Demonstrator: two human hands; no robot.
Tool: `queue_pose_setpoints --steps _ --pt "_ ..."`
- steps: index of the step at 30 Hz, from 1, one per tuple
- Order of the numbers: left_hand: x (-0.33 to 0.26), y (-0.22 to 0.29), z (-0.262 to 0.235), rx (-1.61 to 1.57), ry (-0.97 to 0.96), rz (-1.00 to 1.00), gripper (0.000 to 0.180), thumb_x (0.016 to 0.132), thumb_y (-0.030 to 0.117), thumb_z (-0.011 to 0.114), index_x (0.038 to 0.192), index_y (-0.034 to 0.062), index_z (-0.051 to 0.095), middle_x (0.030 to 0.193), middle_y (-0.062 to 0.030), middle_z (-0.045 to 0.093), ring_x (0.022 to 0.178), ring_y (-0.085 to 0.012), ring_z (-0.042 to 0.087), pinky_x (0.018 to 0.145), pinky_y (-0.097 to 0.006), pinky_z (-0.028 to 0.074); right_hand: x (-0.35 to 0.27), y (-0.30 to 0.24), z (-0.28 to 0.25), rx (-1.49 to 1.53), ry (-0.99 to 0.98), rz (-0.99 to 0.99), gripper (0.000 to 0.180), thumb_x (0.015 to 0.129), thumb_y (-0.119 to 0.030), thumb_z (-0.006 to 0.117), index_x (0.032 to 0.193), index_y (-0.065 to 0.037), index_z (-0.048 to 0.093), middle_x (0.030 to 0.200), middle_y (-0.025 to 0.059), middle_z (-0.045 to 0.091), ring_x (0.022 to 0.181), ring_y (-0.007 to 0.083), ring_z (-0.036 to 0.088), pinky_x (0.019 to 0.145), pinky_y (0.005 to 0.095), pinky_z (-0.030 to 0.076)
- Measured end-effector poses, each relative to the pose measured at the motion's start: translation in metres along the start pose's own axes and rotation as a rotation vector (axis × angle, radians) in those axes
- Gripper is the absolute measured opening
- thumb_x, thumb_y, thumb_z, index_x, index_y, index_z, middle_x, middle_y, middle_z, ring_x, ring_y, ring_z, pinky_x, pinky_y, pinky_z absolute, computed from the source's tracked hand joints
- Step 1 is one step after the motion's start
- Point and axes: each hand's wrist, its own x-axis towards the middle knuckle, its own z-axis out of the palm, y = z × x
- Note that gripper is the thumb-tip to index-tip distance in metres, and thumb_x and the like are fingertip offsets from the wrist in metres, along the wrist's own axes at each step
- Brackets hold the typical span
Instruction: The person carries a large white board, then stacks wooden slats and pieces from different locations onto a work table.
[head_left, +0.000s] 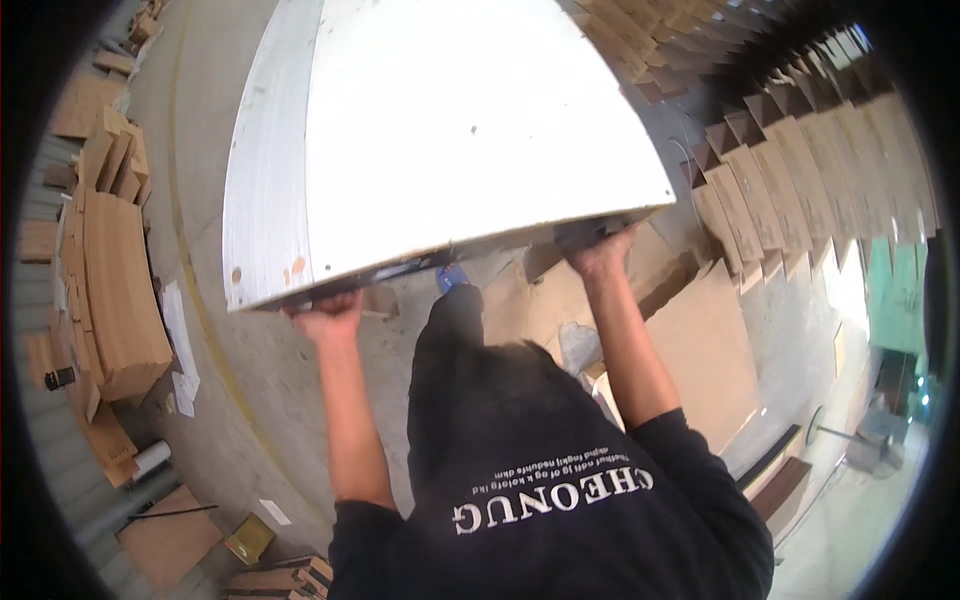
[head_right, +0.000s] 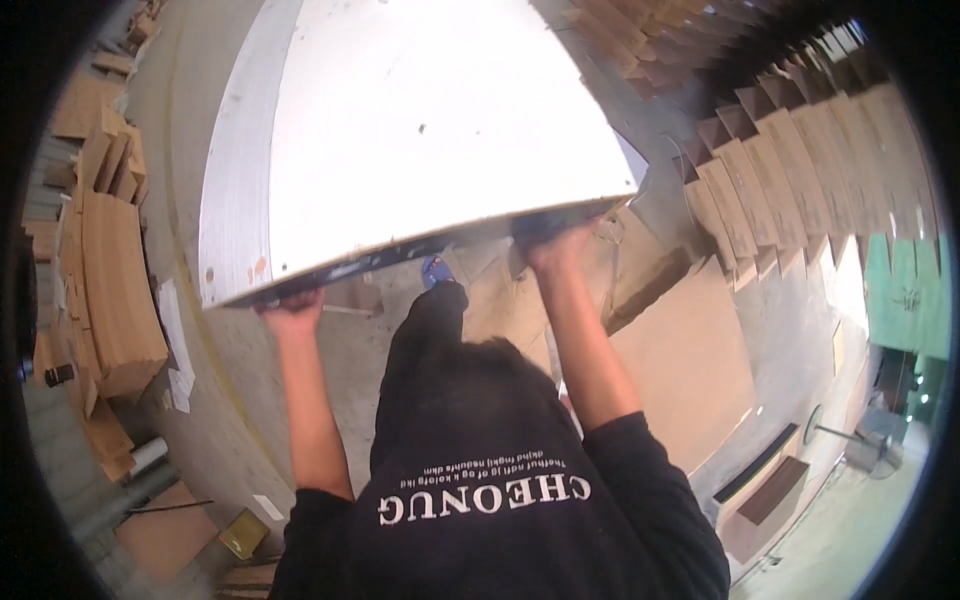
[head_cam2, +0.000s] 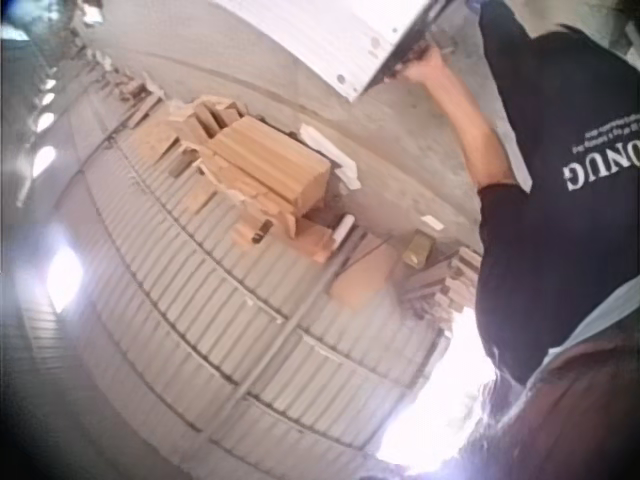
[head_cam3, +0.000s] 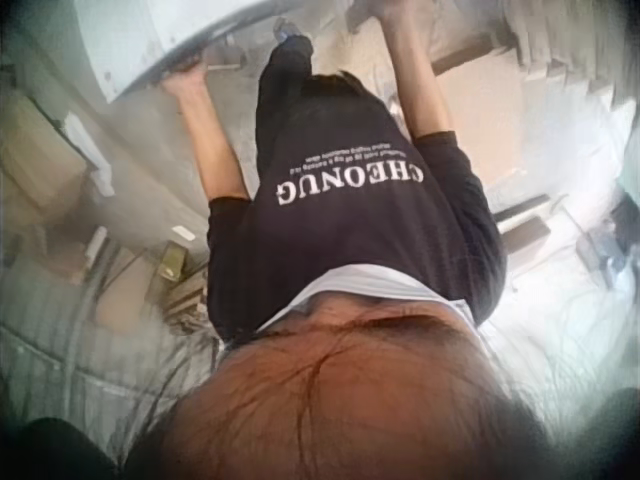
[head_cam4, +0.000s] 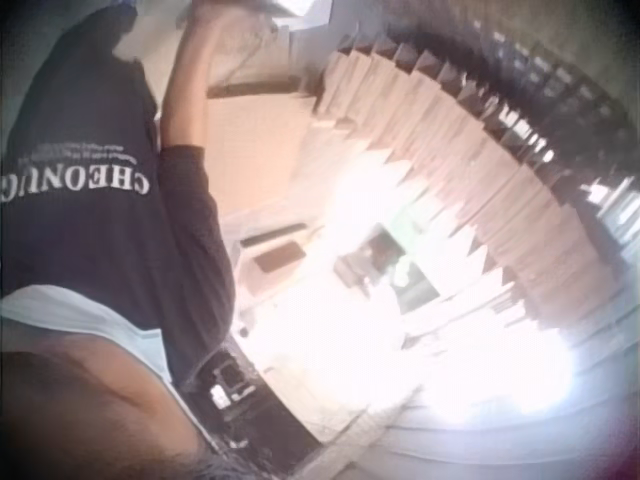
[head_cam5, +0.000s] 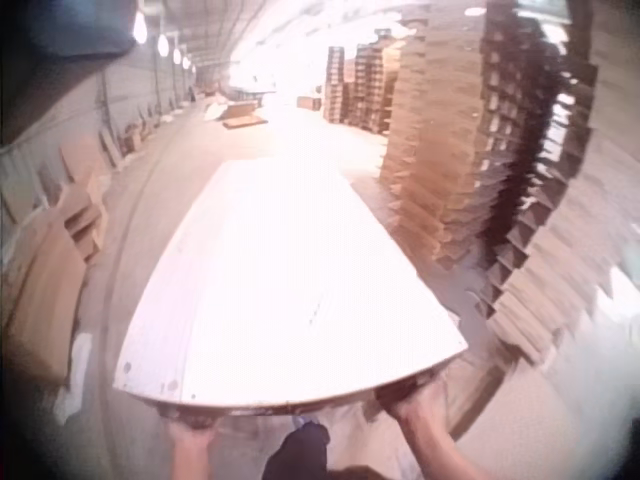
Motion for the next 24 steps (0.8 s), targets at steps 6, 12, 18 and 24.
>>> queue_pose_setpoints --steps 6,12,18,24 --pt "-0.050 0.036 -0.148 0.026 -0.007 0.027 0.055 0.076 0.046 0.043 0.116 0.0090 0.051 0.122 -0.0109 0.049 0.113 -0.0330 0.043 0.091 -0.055 0.033 -0.143 0.029 -0.079 0.027 0.314 0.067 0.088 0.075 -0.075 0.018 0.132 -0.009 0.028 0.133 0.0080 0.033 0.118 0.0268 0.035 0.097 0.0405 0.030" --pt "-0.115 0.065 -0.249 0.085 0.081 0.065 0.052 0.077 0.042 0.047 0.115 0.0076 0.052 0.123 -0.0123 0.048 0.112 -0.0345 0.043 0.089 -0.058 0.032 -0.271 0.047 -0.142 0.065 0.346 -0.071 0.092 0.069 -0.079 0.029 0.130 -0.009 0.031 0.126 0.0075 0.041 0.107 0.0255 0.044 0.091 0.0385 0.036" --pt "-0.140 0.103 -0.318 0.270 -0.009 0.082 0.050 0.083 0.037 0.039 0.117 0.0016 0.049 0.126 -0.0141 0.045 0.116 -0.0356 0.038 0.093 -0.057 0.026 -0.370 0.077 -0.176 0.313 0.260 -0.171 0.080 0.072 -0.074 0.035 0.124 -0.013 0.040 0.113 0.0034 0.053 0.088 0.0131 0.055 0.071 0.0275 0.048" --pt "-0.106 0.161 -0.558 0.236 -0.040 0.041 0.051 0.086 0.034 0.032 0.122 0.0011 0.045 0.132 -0.0129 0.039 0.122 -0.0320 0.033 0.098 -0.051 0.021 -0.490 0.110 -0.273 0.240 0.037 -0.142 0.083 0.078 -0.072 0.026 0.129 -0.007 0.036 0.125 0.0043 0.045 0.112 0.0184 0.043 0.095 0.0306 0.034"
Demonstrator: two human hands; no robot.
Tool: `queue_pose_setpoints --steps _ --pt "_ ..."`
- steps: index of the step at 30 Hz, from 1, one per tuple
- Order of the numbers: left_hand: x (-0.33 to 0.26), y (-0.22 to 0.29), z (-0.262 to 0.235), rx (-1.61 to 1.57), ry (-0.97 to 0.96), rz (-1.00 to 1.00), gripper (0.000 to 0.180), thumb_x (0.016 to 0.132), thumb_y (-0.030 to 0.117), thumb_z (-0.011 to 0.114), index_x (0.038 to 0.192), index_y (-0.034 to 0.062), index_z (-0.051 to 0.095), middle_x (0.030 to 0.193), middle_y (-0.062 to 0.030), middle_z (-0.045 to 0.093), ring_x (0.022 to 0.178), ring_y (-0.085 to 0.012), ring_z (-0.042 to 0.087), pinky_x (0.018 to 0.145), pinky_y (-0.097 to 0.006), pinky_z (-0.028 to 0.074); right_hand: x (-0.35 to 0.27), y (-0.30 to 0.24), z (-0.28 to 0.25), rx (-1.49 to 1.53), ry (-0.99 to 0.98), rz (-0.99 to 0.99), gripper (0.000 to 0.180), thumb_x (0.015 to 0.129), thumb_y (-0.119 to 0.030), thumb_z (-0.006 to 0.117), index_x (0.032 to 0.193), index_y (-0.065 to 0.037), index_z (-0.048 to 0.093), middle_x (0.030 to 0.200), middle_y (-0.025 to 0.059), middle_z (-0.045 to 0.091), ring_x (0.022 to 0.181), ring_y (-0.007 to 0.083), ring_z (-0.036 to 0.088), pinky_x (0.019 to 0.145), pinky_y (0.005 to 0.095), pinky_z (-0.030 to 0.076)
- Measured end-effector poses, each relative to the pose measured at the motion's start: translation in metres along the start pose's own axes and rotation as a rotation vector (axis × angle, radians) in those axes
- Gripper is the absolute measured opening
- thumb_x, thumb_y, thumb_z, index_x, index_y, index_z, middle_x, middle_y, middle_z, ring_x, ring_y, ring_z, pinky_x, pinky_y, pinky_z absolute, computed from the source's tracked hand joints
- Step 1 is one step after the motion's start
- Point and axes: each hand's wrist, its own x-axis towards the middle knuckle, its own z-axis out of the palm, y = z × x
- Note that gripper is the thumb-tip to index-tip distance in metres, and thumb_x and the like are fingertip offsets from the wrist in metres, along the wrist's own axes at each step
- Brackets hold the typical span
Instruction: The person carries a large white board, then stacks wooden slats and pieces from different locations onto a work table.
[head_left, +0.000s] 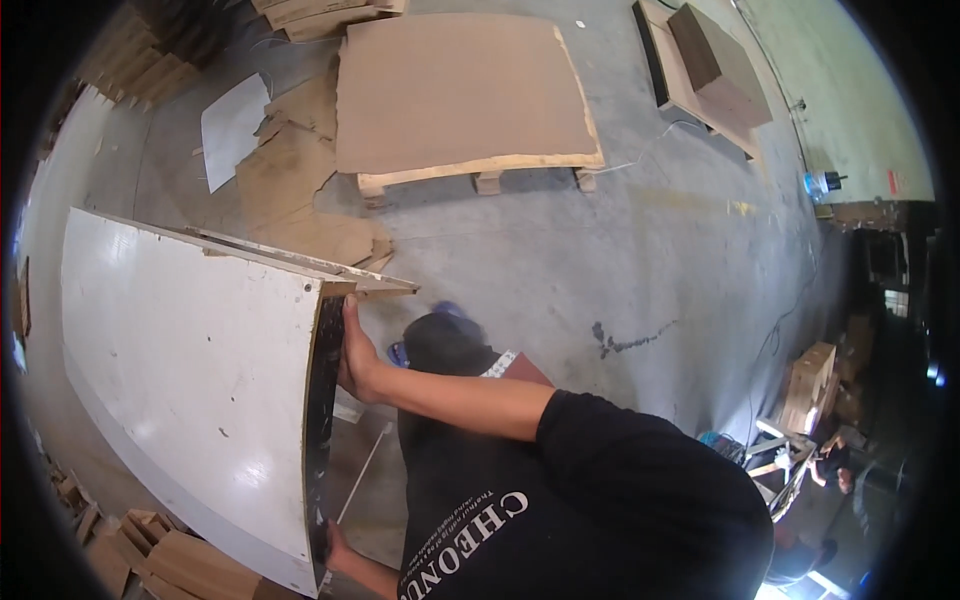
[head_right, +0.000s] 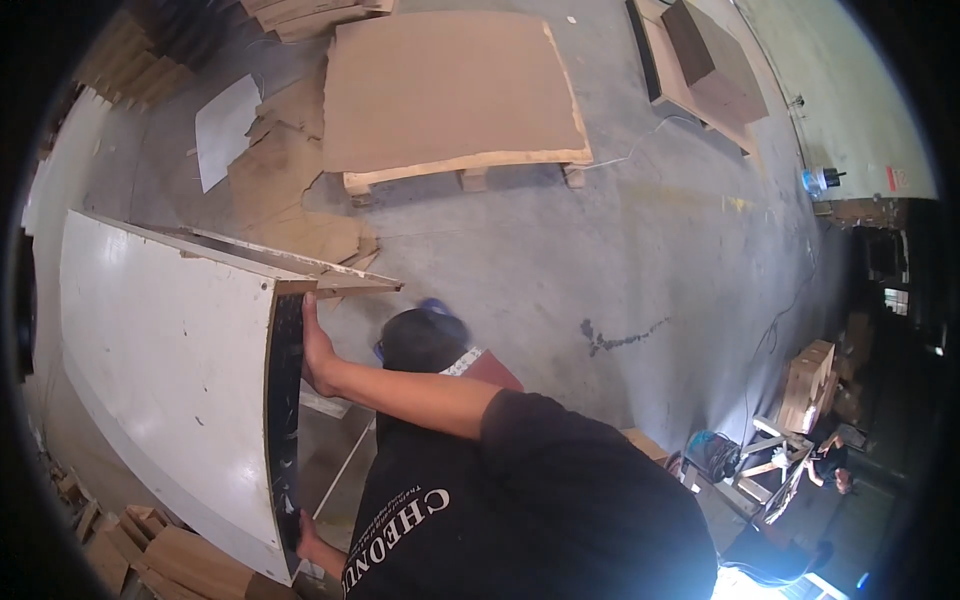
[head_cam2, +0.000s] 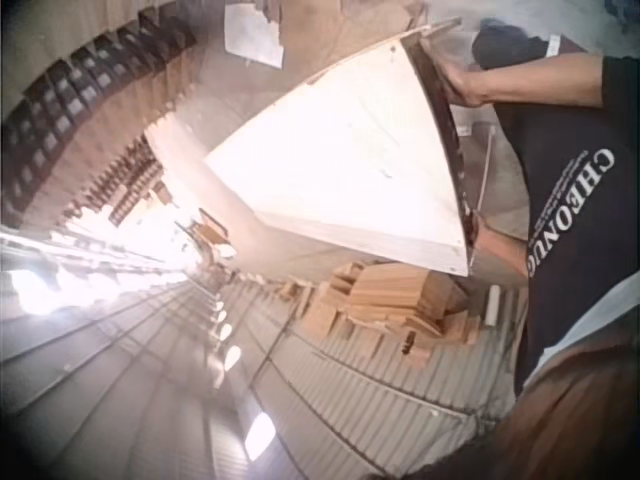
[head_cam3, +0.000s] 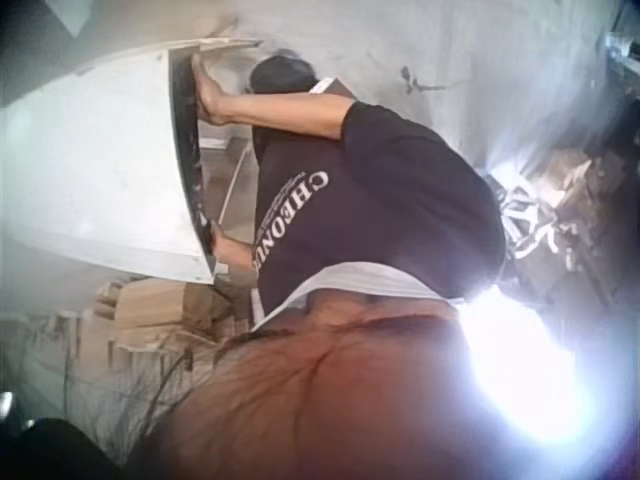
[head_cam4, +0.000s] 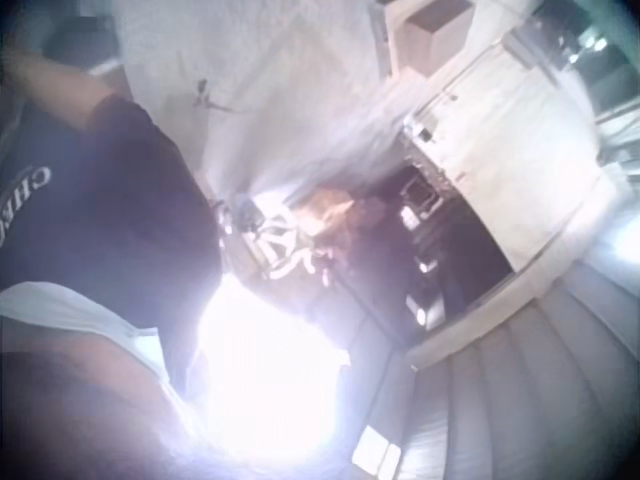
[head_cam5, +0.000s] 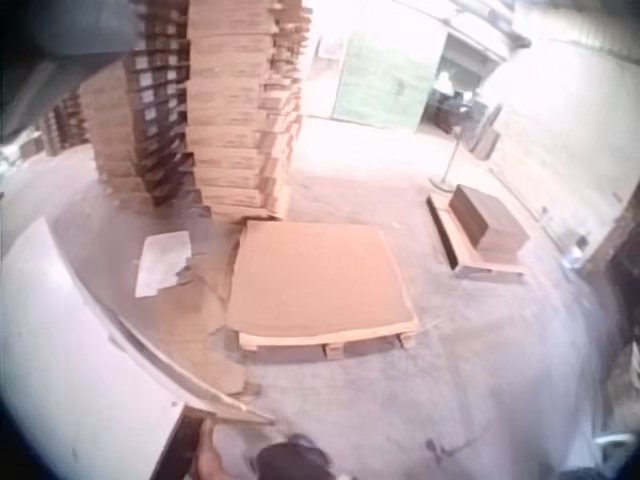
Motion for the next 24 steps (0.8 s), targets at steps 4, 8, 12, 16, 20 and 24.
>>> queue_pose_setpoints --steps 4,8,12,16,20,24 --pt "-0.031 0.041 0.133 0.166 -0.001 -0.039 0.051 0.085 0.035 0.033 0.122 0.0014 0.045 0.131 -0.0132 0.040 0.121 -0.0322 0.034 0.098 -0.052 0.023 0.004 0.005 0.072 0.158 0.206 -0.100 0.081 0.079 -0.070 0.028 0.129 -0.007 0.037 0.124 0.0041 0.046 0.109 0.0180 0.045 0.094 0.0304 0.035" --pt "-0.096 0.009 0.080 0.057 0.024 -0.090 0.052 0.084 0.036 0.034 0.122 0.0016 0.045 0.131 -0.0135 0.040 0.120 -0.0323 0.034 0.097 -0.052 0.024 -0.053 -0.042 0.057 0.038 0.323 -0.148 0.084 0.078 -0.071 0.030 0.134 -0.009 0.028 0.132 0.0056 0.038 0.119 0.0195 0.036 0.100 0.0311 0.028" --pt "-0.168 -0.050 0.020 -0.089 0.130 -0.062 0.054 0.082 0.039 0.037 0.121 0.0022 0.046 0.129 -0.0142 0.041 0.119 -0.0336 0.036 0.095 -0.054 0.027 -0.097 -0.059 -0.033 -0.127 0.561 -0.012 0.089 0.075 -0.074 0.030 0.137 -0.011 0.020 0.139 0.0066 0.025 0.127 0.0234 0.023 0.102 0.0350 0.022" --pt "-0.217 -0.073 -0.043 -0.267 -0.075 -0.119 0.063 0.075 0.051 0.044 0.121 0.0076 0.046 0.125 -0.0122 0.044 0.116 -0.0340 0.038 0.092 -0.055 0.032 -0.128 -0.100 -0.085 -0.248 0.400 -0.177 0.083 0.072 -0.075 0.031 0.127 -0.013 0.039 0.116 0.0039 0.049 0.096 0.0215 0.049 0.076 0.0339 0.045" --pt "-0.280 -0.130 -0.110 -0.287 -0.152 0.009 0.075 0.068 0.066 0.043 0.122 0.0141 0.044 0.126 -0.0080 0.044 0.113 -0.0277 0.042 0.086 -0.049 0.039 -0.183 -0.136 -0.117 -0.264 0.191 -0.098 0.073 0.078 -0.066 0.031 0.122 -0.009 0.041 0.120 0.0055 0.046 0.105 0.0227 0.043 0.090 0.0369 0.036" --pt "-0.292 -0.164 -0.172 -0.478 -0.611 0.014 0.087 0.073 0.076 0.013 0.136 0.0162 0.023 0.140 -0.0053 0.024 0.126 -0.0294 0.025 0.100 -0.047 0.023 -0.227 -0.170 -0.150 -0.230 -0.054 0.110 0.063 0.081 -0.053 0.035 0.124 -0.007 0.039 0.127 0.0093 0.041 0.115 0.0267 0.038 0.099 0.0393 0.030"
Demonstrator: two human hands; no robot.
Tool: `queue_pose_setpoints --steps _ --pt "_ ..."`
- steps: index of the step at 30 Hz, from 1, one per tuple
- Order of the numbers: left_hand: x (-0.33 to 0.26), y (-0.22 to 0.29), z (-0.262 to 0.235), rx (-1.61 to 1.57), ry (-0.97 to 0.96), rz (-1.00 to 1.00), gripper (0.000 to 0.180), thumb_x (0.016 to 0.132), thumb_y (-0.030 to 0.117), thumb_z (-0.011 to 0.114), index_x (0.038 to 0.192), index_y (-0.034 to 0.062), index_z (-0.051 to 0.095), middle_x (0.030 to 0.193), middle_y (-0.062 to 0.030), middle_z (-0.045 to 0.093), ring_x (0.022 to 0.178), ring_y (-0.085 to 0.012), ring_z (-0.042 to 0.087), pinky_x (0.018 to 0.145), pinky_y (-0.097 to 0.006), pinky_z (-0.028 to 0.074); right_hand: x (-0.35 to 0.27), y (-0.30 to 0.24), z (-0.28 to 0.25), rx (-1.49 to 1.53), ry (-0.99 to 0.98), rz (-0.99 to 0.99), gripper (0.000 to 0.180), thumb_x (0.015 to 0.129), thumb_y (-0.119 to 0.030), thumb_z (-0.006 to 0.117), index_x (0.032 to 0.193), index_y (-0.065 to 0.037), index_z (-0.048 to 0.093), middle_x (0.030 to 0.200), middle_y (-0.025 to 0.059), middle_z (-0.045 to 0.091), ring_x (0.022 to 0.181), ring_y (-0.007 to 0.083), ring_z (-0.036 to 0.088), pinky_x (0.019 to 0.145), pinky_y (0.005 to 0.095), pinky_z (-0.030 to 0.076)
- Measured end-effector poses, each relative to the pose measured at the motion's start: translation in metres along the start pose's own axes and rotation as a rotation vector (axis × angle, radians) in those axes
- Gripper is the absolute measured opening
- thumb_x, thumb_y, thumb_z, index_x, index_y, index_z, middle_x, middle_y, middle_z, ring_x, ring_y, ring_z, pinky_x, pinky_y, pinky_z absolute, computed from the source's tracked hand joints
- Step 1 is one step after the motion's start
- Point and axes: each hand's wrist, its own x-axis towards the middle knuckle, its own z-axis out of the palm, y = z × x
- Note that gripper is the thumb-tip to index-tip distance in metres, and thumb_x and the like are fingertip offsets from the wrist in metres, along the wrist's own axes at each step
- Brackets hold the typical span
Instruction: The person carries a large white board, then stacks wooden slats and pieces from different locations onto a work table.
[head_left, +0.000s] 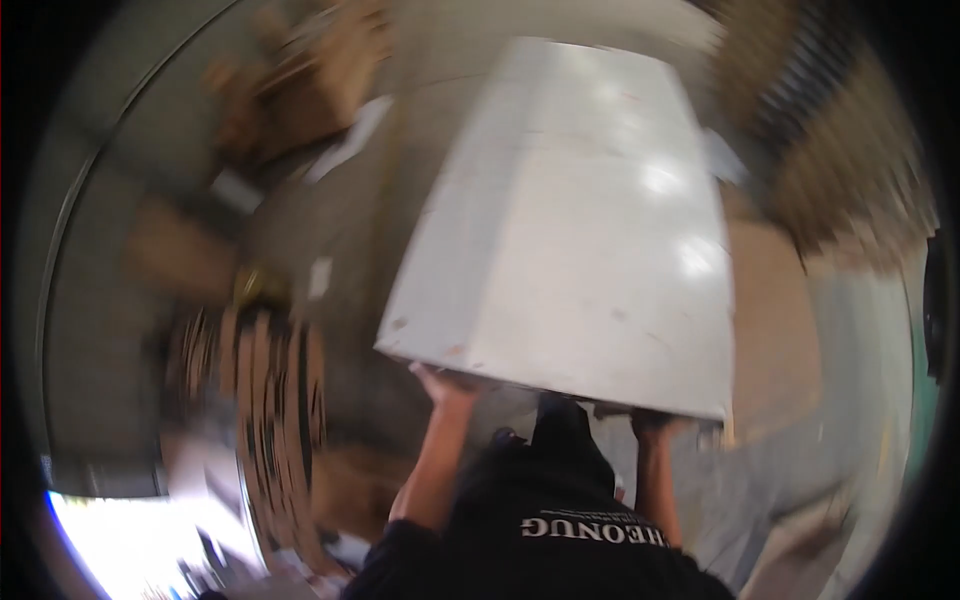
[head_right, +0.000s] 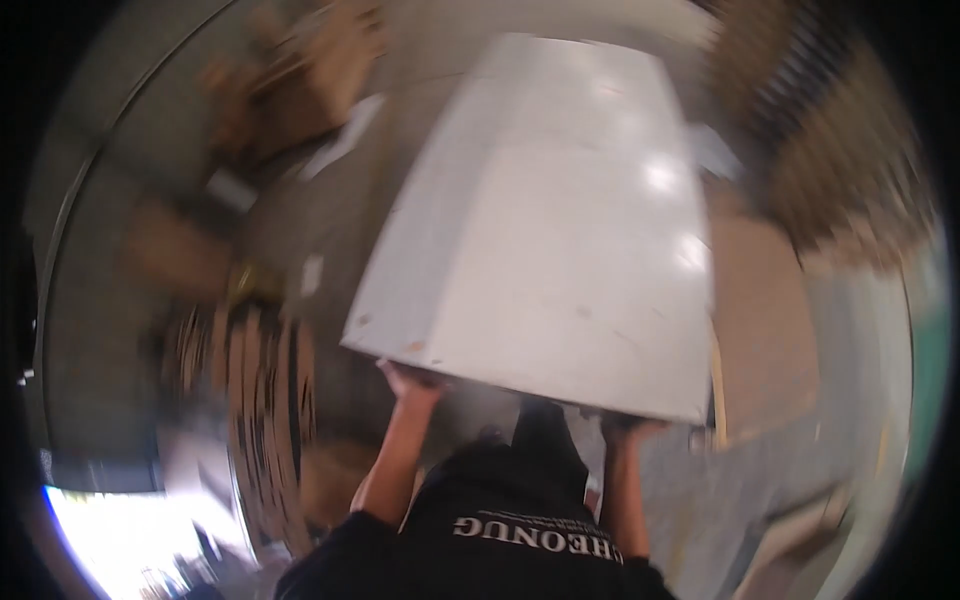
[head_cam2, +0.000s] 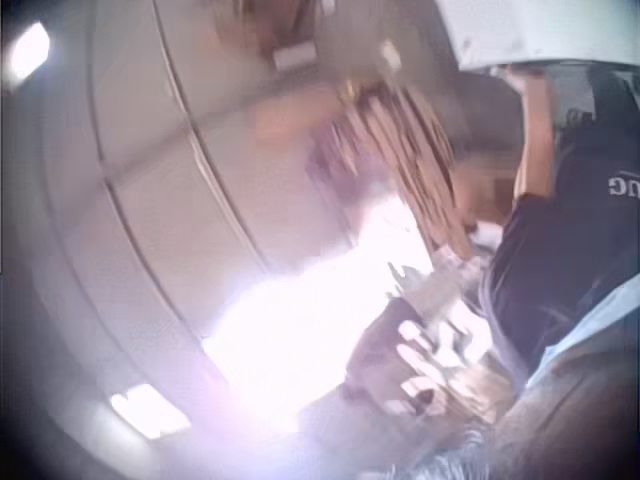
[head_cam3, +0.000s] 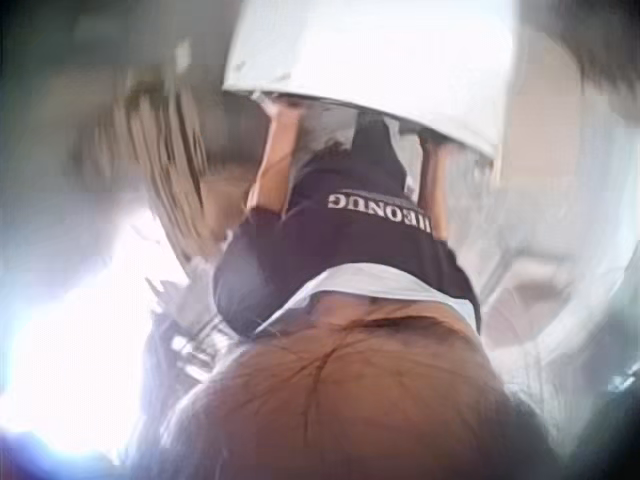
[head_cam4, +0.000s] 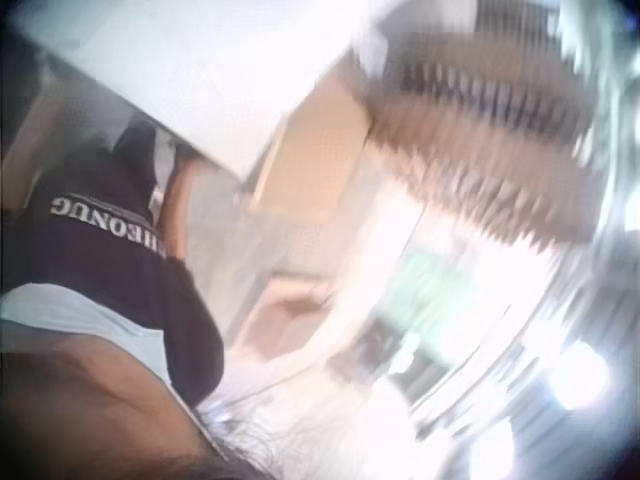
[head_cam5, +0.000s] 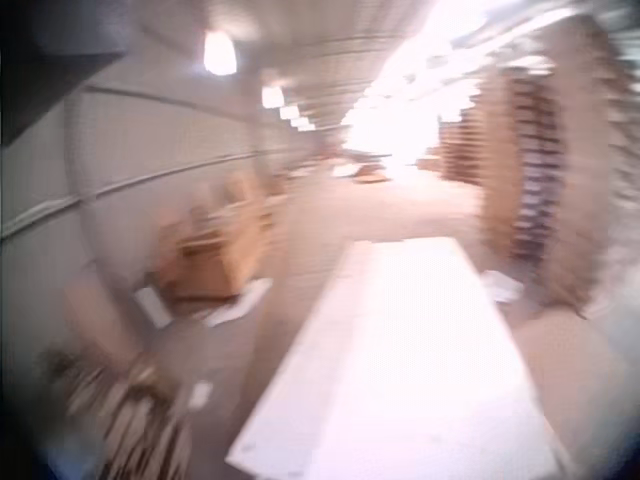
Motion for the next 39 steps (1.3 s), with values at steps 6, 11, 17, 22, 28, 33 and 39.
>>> queue_pose_setpoints --steps 6,11,17,22,28,33,39 --pt "-0.089 -0.021 0.009 0.018 0.508 0.227 0.081 0.080 0.070 0.013 0.134 0.0123 0.027 0.136 -0.0079 0.032 0.122 -0.0276 0.034 0.099 -0.041 0.028 -0.056 -0.024 -0.077 -0.157 0.125 0.182 0.063 0.081 -0.049 0.037 0.126 -0.005 0.040 0.129 0.0113 0.041 0.119 0.0272 0.037 0.101 0.0416 0.027" --pt "-0.200 -0.035 -0.038 -0.153 0.424 0.156 0.084 0.078 0.073 0.015 0.129 0.0091 0.036 0.127 -0.0083 0.044 0.114 -0.0256 0.044 0.096 -0.036 0.036 -0.109 -0.075 -0.150 -0.216 0.109 0.288 0.061 0.083 -0.045 0.034 0.127 -0.002 0.039 0.132 0.0175 0.037 0.123 0.0341 0.032 0.102 0.0468 0.026" --pt "-0.289 -0.050 -0.027 -0.108 0.545 0.165 0.083 0.079 0.071 0.017 0.135 0.0105 0.026 0.138 -0.0082 0.030 0.125 -0.0264 0.031 0.103 -0.040 0.025 -0.145 -0.104 -0.184 -0.297 0.280 0.157 0.064 0.083 -0.051 0.024 0.117 -0.003 0.051 0.122 0.0159 0.048 0.111 0.0357 0.045 0.091 0.0557 0.035" --pt "-0.379 -0.098 -0.084 -0.180 0.452 0.208 0.087 0.076 0.074 0.017 0.131 0.0088 0.033 0.130 -0.0085 0.041 0.119 -0.0249 0.039 0.100 -0.036 0.029 -0.191 -0.147 -0.235 -0.358 0.294 0.260 0.050 0.085 -0.036 0.031 0.116 -0.002 0.052 0.123 0.0146 0.049 0.111 0.0327 0.045 0.091 0.0554 0.034" --pt "-0.503 -0.107 -0.114 -0.172 0.365 0.234 0.083 0.080 0.070 0.017 0.128 0.0054 0.038 0.123 -0.0096 0.048 0.113 -0.0224 0.047 0.098 -0.032 0.034 -0.258 -0.196 -0.337 -0.354 0.431 0.267 0.048 0.084 -0.033 0.035 0.119 -0.002 0.049 0.125 0.0128 0.047 0.114 0.0330 0.042 0.094 0.0559 0.031" --pt "-0.615 -0.115 -0.150 -0.200 0.377 0.239 0.084 0.080 0.070 0.014 0.131 0.0067 0.034 0.130 -0.0097 0.042 0.119 -0.0250 0.040 0.102 -0.035 0.028 -0.353 -0.209 -0.378 -0.389 0.487 0.281 0.050 0.084 -0.033 0.035 0.122 -0.003 0.045 0.128 0.0127 0.044 0.117 0.0352 0.038 0.095 0.0571 0.028" --pt "-0.724 -0.154 -0.166 -0.226 0.338 0.192 0.080 0.083 0.066 0.012 0.128 0.0059 0.038 0.123 -0.0084 0.048 0.112 -0.0220 0.047 0.098 -0.031 0.033 -0.467 -0.261 -0.412 -0.385 0.525 0.192 0.050 0.086 -0.033 0.034 0.124 -0.003 0.043 0.131 0.0135 0.040 0.121 0.0367 0.033 0.097 0.0579 0.024"
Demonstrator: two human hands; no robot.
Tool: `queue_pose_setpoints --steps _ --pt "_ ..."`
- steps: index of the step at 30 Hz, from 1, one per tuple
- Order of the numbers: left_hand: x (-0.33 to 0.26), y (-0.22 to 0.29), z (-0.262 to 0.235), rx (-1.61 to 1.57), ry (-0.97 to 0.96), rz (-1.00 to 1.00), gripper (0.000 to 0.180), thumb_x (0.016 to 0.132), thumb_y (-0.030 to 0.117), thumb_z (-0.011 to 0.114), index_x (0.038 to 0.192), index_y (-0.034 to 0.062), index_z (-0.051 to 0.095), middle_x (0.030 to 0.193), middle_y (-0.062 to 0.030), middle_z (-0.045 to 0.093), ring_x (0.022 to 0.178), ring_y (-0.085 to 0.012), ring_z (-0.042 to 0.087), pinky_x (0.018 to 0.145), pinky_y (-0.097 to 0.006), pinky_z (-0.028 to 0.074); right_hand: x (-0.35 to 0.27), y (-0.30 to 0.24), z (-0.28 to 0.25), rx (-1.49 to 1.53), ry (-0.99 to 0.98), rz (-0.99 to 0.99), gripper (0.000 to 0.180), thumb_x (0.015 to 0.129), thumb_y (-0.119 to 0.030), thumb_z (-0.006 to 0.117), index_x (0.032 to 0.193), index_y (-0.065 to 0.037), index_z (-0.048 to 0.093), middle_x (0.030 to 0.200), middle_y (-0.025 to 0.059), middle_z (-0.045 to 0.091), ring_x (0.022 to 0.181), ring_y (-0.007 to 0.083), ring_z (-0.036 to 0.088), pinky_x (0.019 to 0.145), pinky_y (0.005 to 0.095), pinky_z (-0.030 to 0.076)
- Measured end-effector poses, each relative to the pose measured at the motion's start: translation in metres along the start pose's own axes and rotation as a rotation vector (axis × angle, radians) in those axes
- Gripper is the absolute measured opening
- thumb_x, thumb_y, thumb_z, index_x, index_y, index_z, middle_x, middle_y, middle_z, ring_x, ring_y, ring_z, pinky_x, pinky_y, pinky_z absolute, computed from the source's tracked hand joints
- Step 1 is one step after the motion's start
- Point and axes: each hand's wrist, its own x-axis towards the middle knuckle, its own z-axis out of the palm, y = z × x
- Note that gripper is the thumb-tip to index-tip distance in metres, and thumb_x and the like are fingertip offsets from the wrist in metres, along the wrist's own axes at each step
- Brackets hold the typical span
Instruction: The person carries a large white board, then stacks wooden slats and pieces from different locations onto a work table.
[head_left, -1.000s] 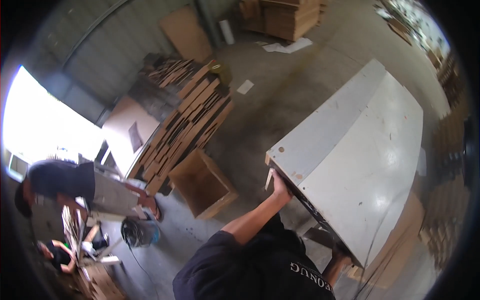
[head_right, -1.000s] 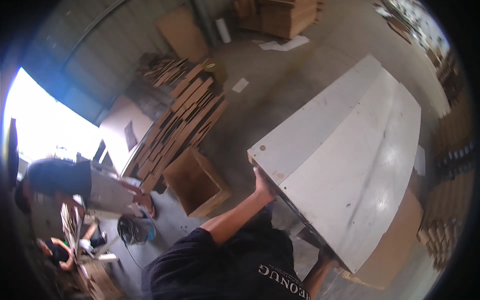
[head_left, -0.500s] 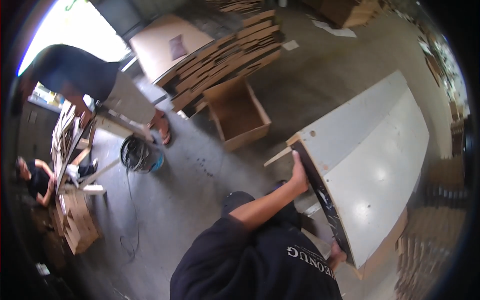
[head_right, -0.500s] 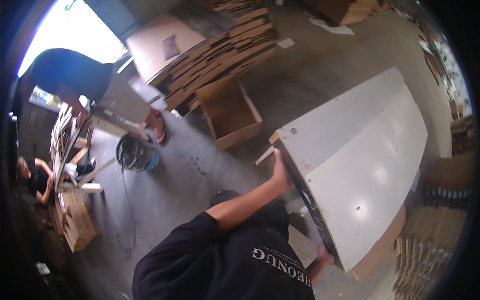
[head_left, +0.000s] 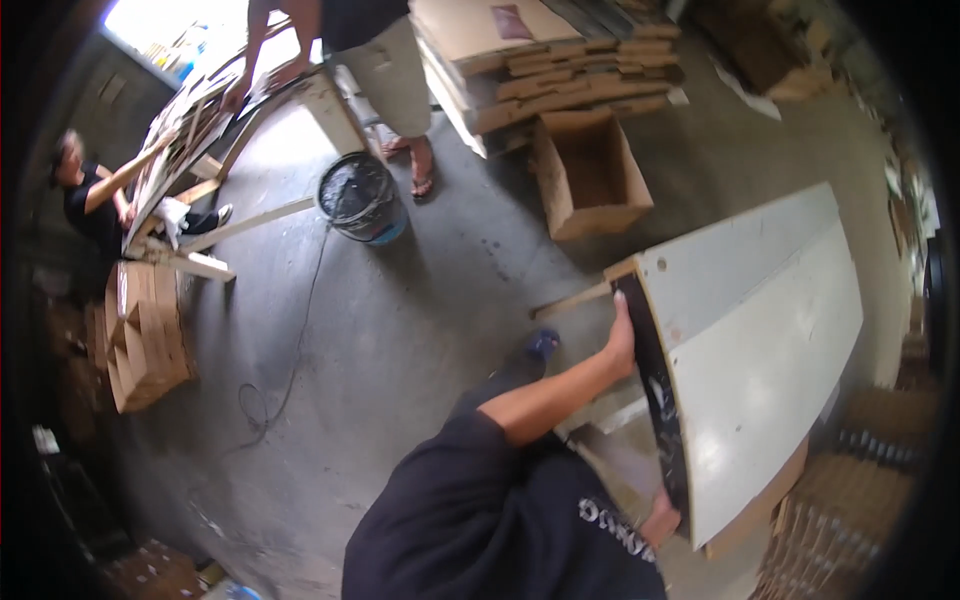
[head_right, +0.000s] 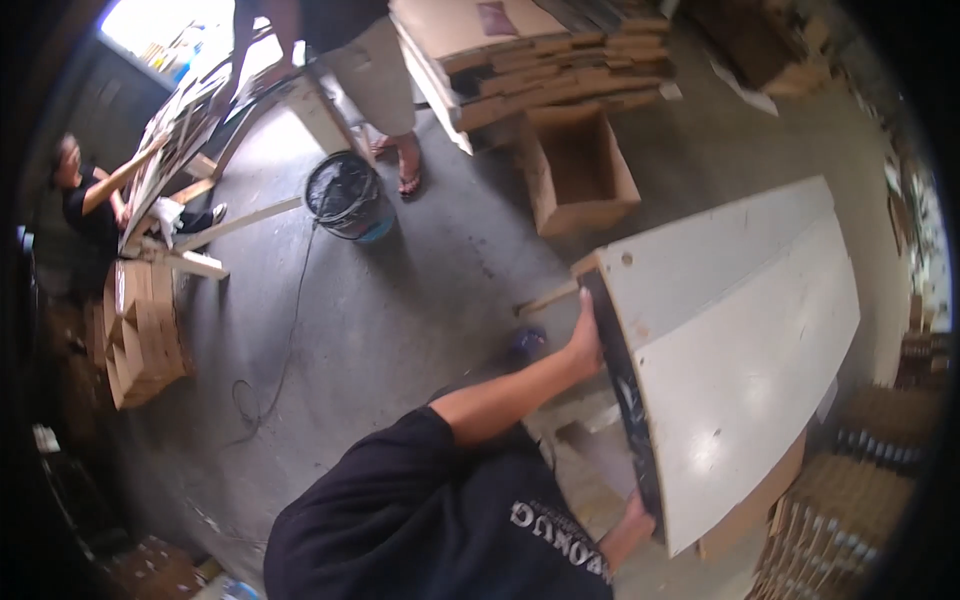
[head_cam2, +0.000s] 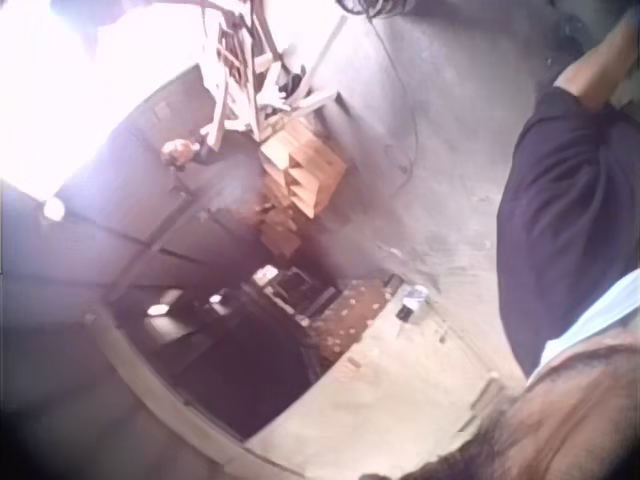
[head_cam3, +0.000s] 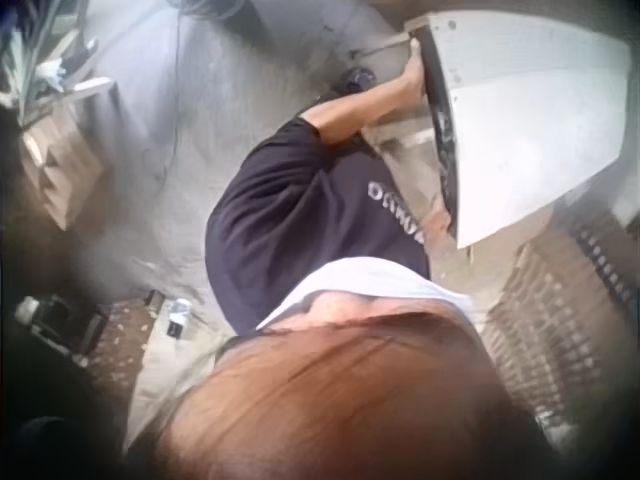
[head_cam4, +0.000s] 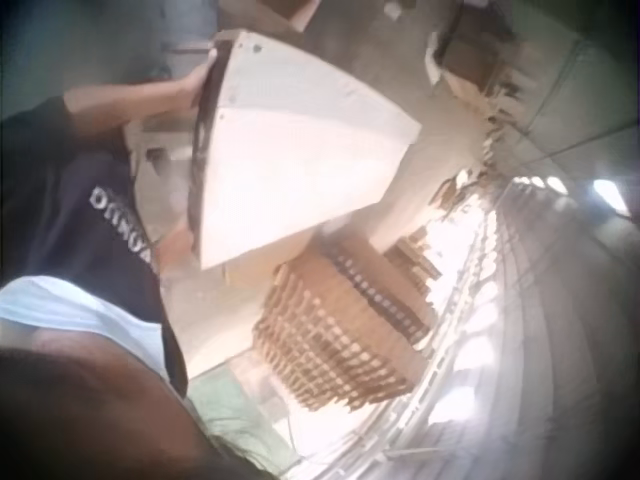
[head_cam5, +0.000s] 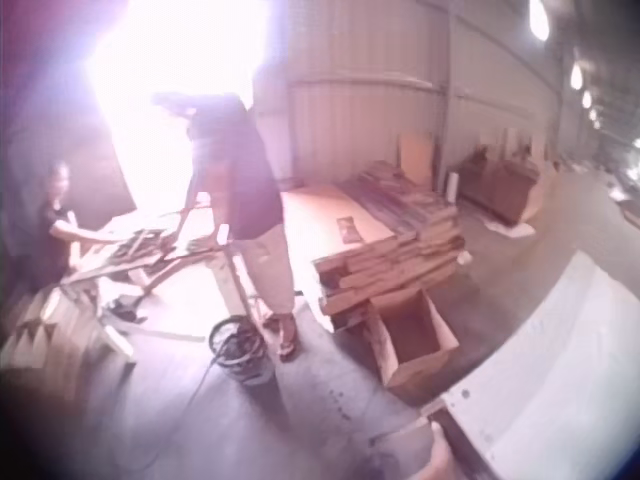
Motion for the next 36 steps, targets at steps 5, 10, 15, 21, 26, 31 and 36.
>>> queue_pose_setpoints --steps 5,10,15,21,26,31,36 --pt "-0.092 0.001 -0.090 -0.019 0.026 0.213 0.081 0.083 0.066 0.012 0.128 0.0045 0.038 0.123 -0.0097 0.048 0.113 -0.0215 0.046 0.099 -0.031 0.032 -0.001 -0.005 -0.097 -0.088 -0.112 0.070 0.046 0.087 -0.034 0.036 0.118 -0.003 0.049 0.127 0.0149 0.044 0.118 0.0368 0.038 0.096 0.0584 0.026" --pt "-0.195 0.012 -0.140 -0.062 0.061 0.190 0.080 0.083 0.066 0.013 0.128 0.0034 0.037 0.123 -0.0111 0.048 0.113 -0.0230 0.046 0.098 -0.032 0.034 -0.018 -0.011 -0.209 -0.113 -0.094 0.022 0.045 0.086 -0.033 0.037 0.116 -0.003 0.052 0.124 0.0143 0.047 0.115 0.0367 0.041 0.095 0.0577 0.028" --pt "-0.290 0.039 -0.218 -0.082 -0.067 0.186 0.077 0.084 0.064 0.014 0.133 0.0065 0.029 0.132 -0.0118 0.038 0.120 -0.0258 0.038 0.102 -0.037 0.028 -0.076 0.015 -0.327 -0.104 -0.086 0.006 0.044 0.086 -0.033 0.037 0.115 -0.003 0.052 0.123 0.0141 0.048 0.114 0.0367 0.042 0.094 0.0575 0.029" --pt "-0.387 0.066 -0.312 -0.102 -0.092 0.177 0.079 0.083 0.066 0.013 0.131 0.0064 0.032 0.129 -0.0121 0.042 0.115 -0.0255 0.044 0.099 -0.037 0.033 -0.156 0.051 -0.457 -0.089 -0.034 -0.023 0.044 0.086 -0.033 0.037 0.113 -0.003 0.053 0.122 0.0139 0.049 0.113 0.0366 0.043 0.094 0.0572 0.030" --pt "-0.486 0.099 -0.375 -0.127 0.049 0.151 0.086 0.080 0.069 0.011 0.130 0.0031 0.033 0.127 -0.0146 0.043 0.115 -0.0268 0.044 0.099 -0.036 0.032 -0.223 0.090 -0.543 -0.052 -0.025 -0.015 0.043 0.085 -0.033 0.038 0.112 -0.003 0.054 0.121 0.0137 0.050 0.112 0.0366 0.044 0.093 0.0570 0.031" --pt "-0.539 0.110 -0.443 -0.008 0.009 0.234 0.088 0.078 0.072 0.015 0.136 0.0068 0.023 0.135 -0.0115 0.033 0.122 -0.0283 0.035 0.102 -0.043 0.026 -0.243 0.111 -0.628 -0.061 -0.040 0.102 0.043 0.084 -0.034 0.037 0.111 -0.004 0.055 0.117 0.0130 0.052 0.108 0.0358 0.046 0.089 0.0560 0.034" --pt "-0.609 0.117 -0.534 0.029 0.130 0.161 0.089 0.077 0.074 0.016 0.135 0.0073 0.024 0.135 -0.0131 0.033 0.122 -0.0294 0.035 0.100 -0.044 0.028 -0.270 0.119 -0.741 0.007 -0.048 0.095 0.050 0.084 -0.040 0.035 0.117 -0.006 0.050 0.125 0.0126 0.046 0.116 0.0354 0.039 0.095 0.0572 0.026"
